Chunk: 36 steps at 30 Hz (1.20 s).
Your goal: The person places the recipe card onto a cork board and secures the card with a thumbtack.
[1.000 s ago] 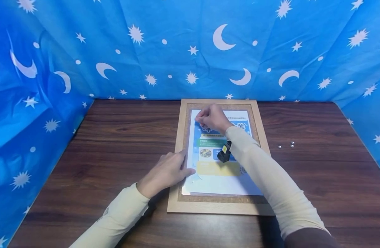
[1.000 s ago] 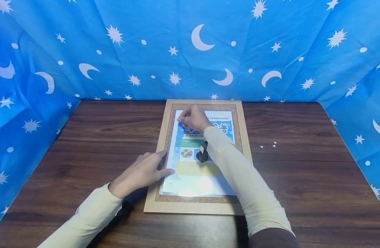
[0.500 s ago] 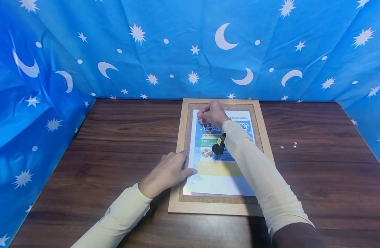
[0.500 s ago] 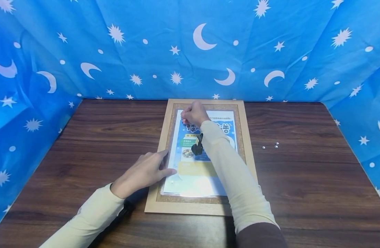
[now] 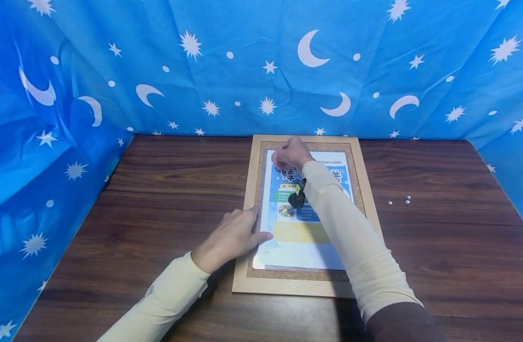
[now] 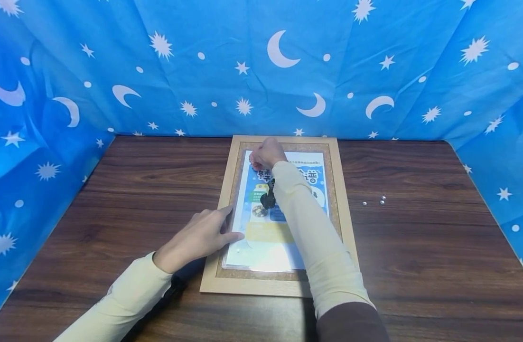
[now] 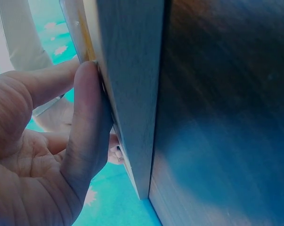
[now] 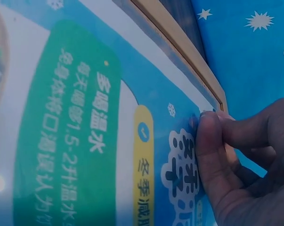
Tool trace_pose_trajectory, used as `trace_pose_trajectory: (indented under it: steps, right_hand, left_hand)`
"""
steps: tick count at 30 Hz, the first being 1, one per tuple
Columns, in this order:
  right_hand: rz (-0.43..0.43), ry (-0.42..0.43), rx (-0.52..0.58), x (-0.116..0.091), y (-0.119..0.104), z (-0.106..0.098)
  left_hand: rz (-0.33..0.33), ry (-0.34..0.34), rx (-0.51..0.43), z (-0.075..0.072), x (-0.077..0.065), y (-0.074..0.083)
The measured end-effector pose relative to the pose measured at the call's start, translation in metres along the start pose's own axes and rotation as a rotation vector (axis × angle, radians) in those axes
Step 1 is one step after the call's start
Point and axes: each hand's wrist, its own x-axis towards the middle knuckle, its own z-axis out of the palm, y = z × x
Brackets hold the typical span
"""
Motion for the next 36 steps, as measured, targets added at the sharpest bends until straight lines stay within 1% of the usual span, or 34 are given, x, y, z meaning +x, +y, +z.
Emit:
trace_pose_trajectory:
  steps: [13, 19, 24, 28, 36]
  right_hand:
    - [0.015, -0.024, 0.075, 0.0041, 0.0043, -0.0042]
    - [0.040, -0.016, 0.087, 0.0060, 0.0047, -0.0035]
    - [0.056, -0.011, 0.101, 0.0036, 0.0020, -0.0025]
    - [0.049, 0.006, 0.111, 0.0017, 0.0003, -0.0006]
    - [0.038, 0.068, 0.082, 0.0056, 0.0030, 0.0029]
  left_hand:
    - [-0.010, -0.013, 0.017, 0.0001, 0.0018, 0.0027]
    - [-0.005, -0.004, 0.021, 0.0004, 0.0010, 0.0028]
    - [0.009, 0.025, 0.027, 0.0006, -0.0008, 0.0027]
    - [0.036, 0.048, 0.034, 0.0008, -0.0021, 0.0024]
    - [0.046, 0.043, 0.037, 0.0009, -0.0021, 0.0019]
